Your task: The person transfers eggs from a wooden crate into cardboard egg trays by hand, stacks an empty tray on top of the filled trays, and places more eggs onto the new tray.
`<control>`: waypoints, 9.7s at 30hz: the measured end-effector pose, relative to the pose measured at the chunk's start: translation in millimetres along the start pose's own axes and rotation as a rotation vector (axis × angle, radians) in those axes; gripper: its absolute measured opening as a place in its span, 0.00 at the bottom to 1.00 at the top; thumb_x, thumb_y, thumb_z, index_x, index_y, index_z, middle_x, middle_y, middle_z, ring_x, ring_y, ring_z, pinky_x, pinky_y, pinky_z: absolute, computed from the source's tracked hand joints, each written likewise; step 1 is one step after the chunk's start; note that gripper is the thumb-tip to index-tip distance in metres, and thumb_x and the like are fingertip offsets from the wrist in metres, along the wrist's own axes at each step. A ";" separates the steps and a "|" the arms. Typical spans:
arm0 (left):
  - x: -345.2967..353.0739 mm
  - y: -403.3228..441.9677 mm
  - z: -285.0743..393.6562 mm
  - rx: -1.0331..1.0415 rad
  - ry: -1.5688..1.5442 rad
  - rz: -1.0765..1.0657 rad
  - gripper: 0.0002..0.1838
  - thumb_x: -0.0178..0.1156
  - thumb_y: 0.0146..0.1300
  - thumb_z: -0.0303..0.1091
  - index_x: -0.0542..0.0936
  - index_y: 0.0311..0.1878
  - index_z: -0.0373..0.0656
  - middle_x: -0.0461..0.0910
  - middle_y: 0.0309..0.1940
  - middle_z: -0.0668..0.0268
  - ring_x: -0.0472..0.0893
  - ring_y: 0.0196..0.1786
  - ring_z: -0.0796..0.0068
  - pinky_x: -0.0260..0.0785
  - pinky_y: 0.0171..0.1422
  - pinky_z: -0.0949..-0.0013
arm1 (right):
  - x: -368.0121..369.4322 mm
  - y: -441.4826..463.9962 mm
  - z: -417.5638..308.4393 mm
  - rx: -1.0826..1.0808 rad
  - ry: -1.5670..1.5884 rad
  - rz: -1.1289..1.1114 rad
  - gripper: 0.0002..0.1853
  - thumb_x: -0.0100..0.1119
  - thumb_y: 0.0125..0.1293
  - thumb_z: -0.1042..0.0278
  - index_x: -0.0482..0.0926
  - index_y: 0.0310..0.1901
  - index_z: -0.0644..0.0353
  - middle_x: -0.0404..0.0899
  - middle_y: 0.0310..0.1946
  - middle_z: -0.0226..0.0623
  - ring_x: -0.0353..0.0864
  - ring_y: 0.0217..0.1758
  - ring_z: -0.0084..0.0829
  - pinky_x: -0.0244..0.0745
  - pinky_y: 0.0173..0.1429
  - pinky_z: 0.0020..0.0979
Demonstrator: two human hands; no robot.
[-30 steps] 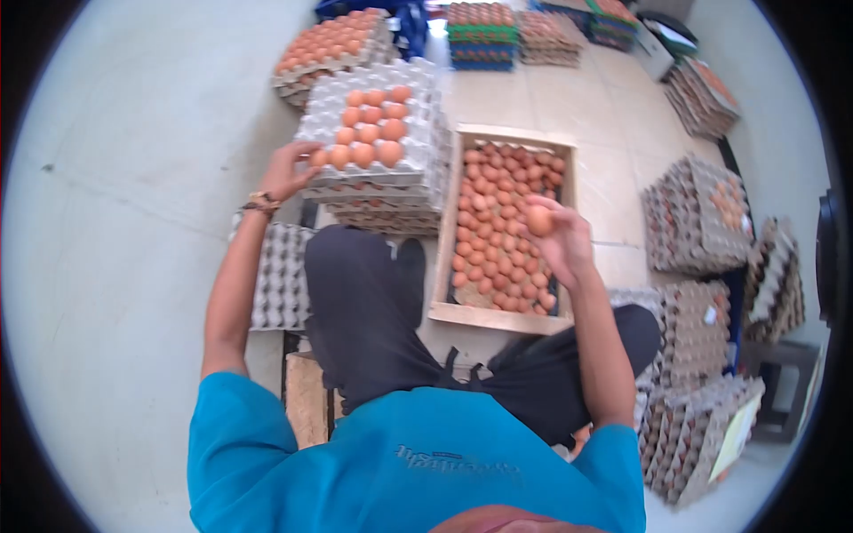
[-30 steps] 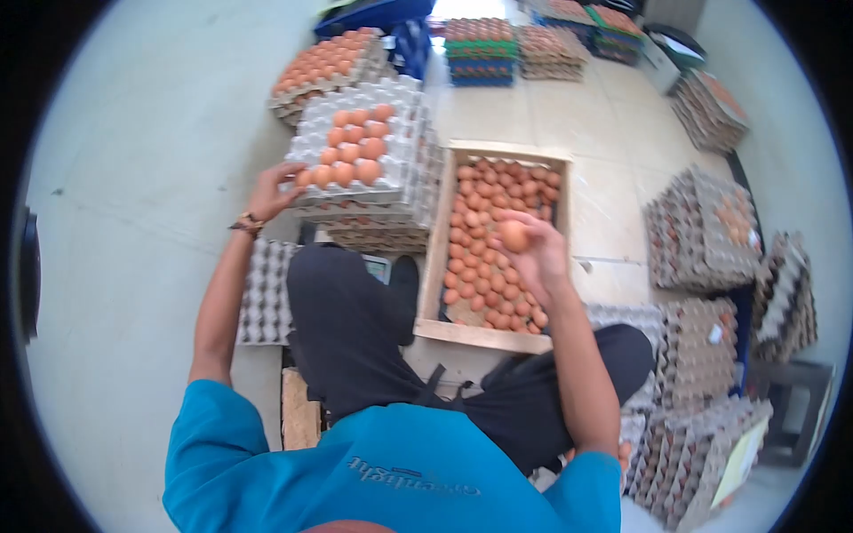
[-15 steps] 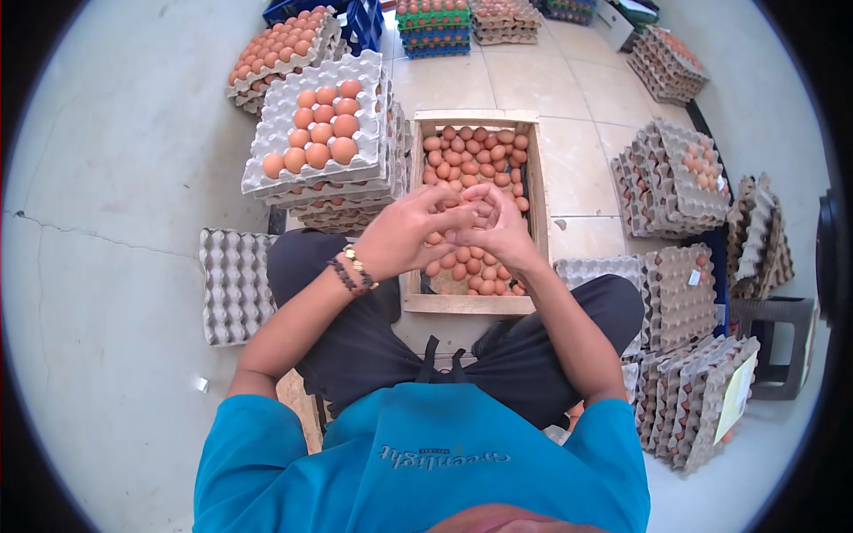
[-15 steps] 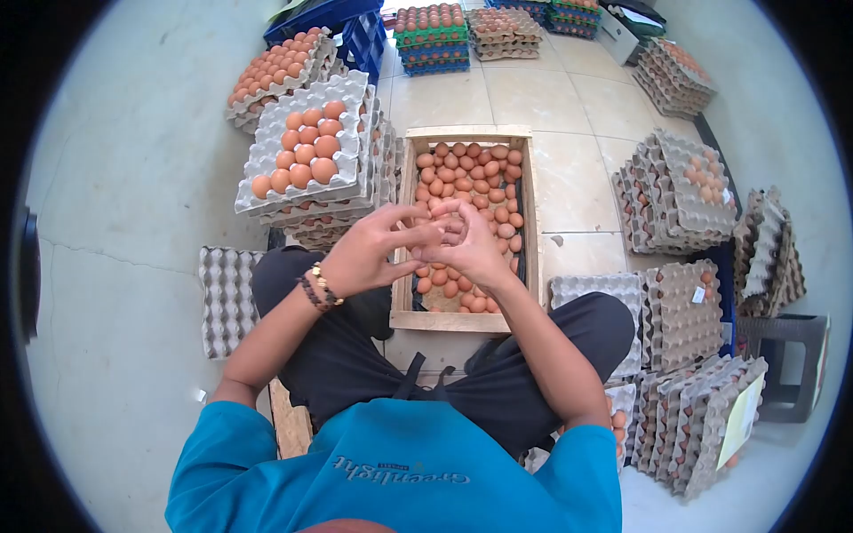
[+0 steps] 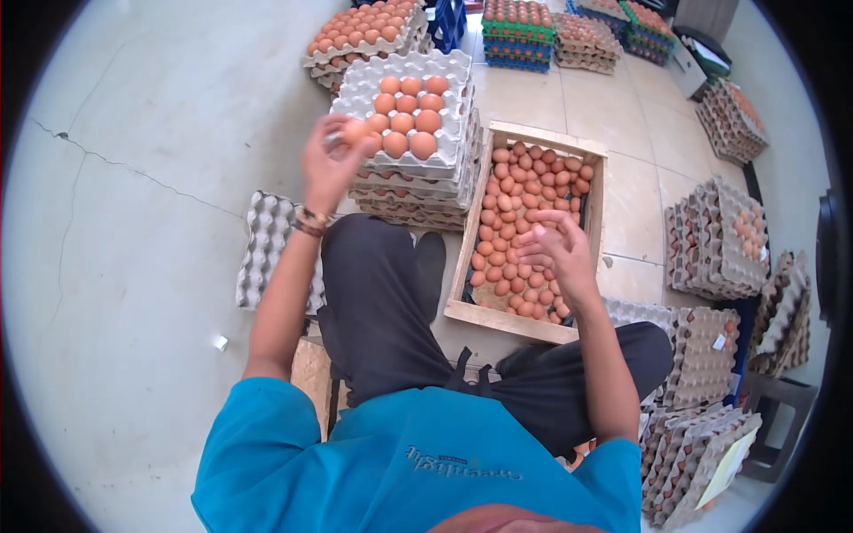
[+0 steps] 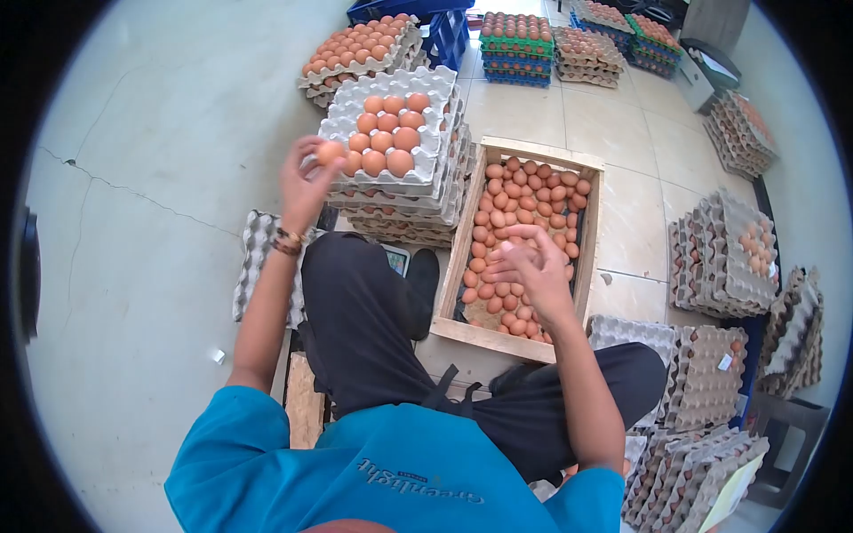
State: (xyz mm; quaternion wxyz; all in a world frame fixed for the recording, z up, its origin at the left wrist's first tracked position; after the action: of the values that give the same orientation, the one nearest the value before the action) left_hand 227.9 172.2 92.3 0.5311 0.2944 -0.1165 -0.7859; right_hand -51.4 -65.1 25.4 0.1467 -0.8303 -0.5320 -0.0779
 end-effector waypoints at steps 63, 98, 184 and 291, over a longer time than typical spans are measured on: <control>235.0 -49.8 85.0 0.142 0.320 -0.767 0.05 0.62 0.51 0.27 0.82 0.33 0.42 0.81 0.31 0.65 0.82 0.40 0.68 0.71 0.42 0.68 | -51.6 348.1 245.3 -0.312 -1.447 0.410 0.30 0.62 0.60 0.56 0.66 0.62 0.49 0.68 0.55 0.54 0.75 0.50 0.48 0.78 0.48 0.44; 241.6 -57.5 82.7 0.214 0.393 -0.732 0.04 0.61 0.54 0.30 0.83 0.33 0.45 0.82 0.29 0.68 0.82 0.37 0.72 0.71 0.40 0.69 | -92.3 298.4 209.2 0.016 -0.330 0.449 0.26 0.44 0.72 0.42 0.68 0.57 0.57 0.75 0.38 0.47 0.73 0.22 0.31 0.70 0.21 0.27; -37.6 122.2 -75.7 -0.198 0.631 -0.607 0.19 0.72 0.53 0.39 0.85 0.47 0.42 0.86 0.41 0.62 0.84 0.42 0.67 0.78 0.52 0.65 | -83.2 15.6 8.2 -0.326 0.589 0.544 0.18 0.39 0.73 0.61 0.67 0.58 0.60 0.75 0.48 0.48 0.74 0.39 0.32 0.73 0.47 0.33; 194.6 -97.2 74.9 0.345 0.658 -1.295 0.14 0.57 0.61 0.33 0.79 0.49 0.40 0.77 0.38 0.62 0.77 0.48 0.64 0.68 0.54 0.61 | -192.2 298.5 213.6 0.397 -1.063 1.229 0.39 0.69 0.50 0.40 0.67 0.60 0.51 0.60 0.59 0.64 0.72 0.57 0.59 0.75 0.55 0.52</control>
State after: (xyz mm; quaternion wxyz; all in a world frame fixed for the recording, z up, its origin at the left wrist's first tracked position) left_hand 58.4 26.4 38.0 -0.0843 0.6032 0.1235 -0.7834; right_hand 132.3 -277.4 -279.2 0.0361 -0.8575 0.0132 0.5131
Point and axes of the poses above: each hand's wrist, its own y-axis towards the middle knuckle, its own x-axis out of the palm, z = x × y, the point moved 3 cm from there along y, towards the middle knuckle
